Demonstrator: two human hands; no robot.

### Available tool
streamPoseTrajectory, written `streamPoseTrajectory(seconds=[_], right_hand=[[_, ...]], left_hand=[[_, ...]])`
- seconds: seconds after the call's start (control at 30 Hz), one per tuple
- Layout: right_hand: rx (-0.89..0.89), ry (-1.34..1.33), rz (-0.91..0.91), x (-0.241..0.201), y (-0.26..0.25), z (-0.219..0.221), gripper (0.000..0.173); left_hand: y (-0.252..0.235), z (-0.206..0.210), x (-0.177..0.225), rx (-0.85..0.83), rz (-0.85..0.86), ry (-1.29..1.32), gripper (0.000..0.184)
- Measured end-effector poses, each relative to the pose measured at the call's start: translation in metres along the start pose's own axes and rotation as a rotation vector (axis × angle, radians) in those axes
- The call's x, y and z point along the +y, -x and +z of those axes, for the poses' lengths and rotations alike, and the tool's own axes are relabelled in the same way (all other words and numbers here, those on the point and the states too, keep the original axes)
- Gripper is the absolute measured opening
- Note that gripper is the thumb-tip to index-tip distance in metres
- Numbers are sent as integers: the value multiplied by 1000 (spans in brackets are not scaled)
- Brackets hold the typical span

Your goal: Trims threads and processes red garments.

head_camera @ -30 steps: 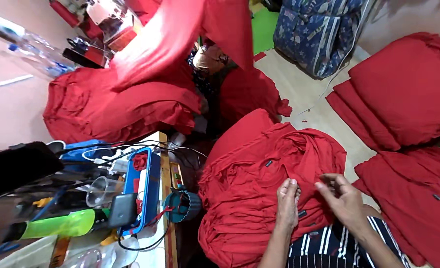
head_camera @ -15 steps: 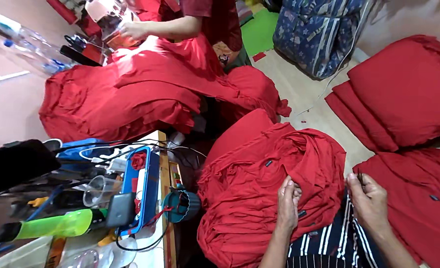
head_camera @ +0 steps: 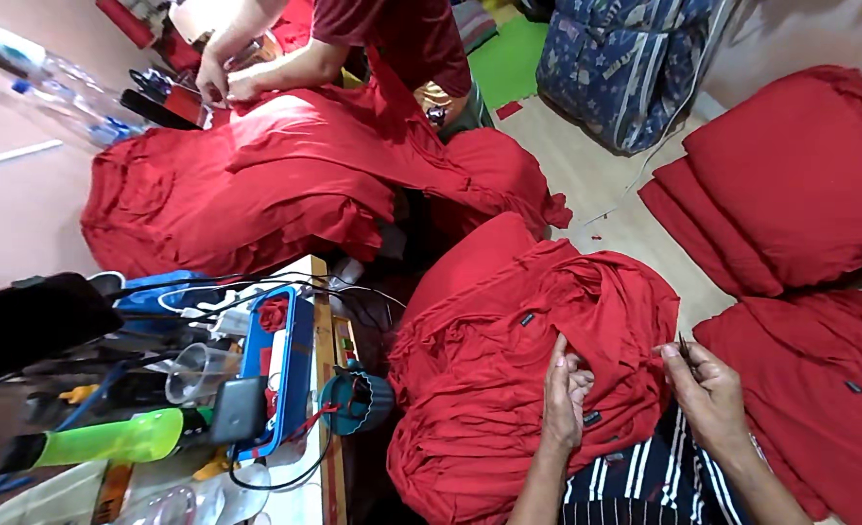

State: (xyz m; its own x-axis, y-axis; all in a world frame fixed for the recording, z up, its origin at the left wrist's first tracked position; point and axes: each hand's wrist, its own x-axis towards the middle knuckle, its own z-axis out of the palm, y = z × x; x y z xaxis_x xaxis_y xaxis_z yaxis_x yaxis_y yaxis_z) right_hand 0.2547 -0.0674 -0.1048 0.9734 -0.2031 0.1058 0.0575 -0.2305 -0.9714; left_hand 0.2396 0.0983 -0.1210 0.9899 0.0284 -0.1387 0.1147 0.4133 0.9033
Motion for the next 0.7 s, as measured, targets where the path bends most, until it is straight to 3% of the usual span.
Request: streamPoseTrajectory(seconds=[0.2, 0.27, 0.33, 0.43, 0.5, 0.7], right_hand=[[-6, 8, 6, 0, 0, 0, 22], [-10, 18, -4, -2, 0, 0, 22], [-66, 63, -35, -7, 1, 0, 24], [-187, 221, -117, -13, 2, 7, 37], [-231, 332, -114, -18, 1, 14, 41], [-206, 430, -73, -27, -5, 24, 22]], left_hand=[[-1, 0, 0, 14, -12, 58, 88], [1, 2, 1, 3, -6, -69, 84], [7, 9, 8, -59, 43, -308, 69], [13, 23, 11, -135, 224, -614, 56], [13, 27, 9, -135, 298, -655, 53], [15, 31, 9, -101, 267, -686, 49]])
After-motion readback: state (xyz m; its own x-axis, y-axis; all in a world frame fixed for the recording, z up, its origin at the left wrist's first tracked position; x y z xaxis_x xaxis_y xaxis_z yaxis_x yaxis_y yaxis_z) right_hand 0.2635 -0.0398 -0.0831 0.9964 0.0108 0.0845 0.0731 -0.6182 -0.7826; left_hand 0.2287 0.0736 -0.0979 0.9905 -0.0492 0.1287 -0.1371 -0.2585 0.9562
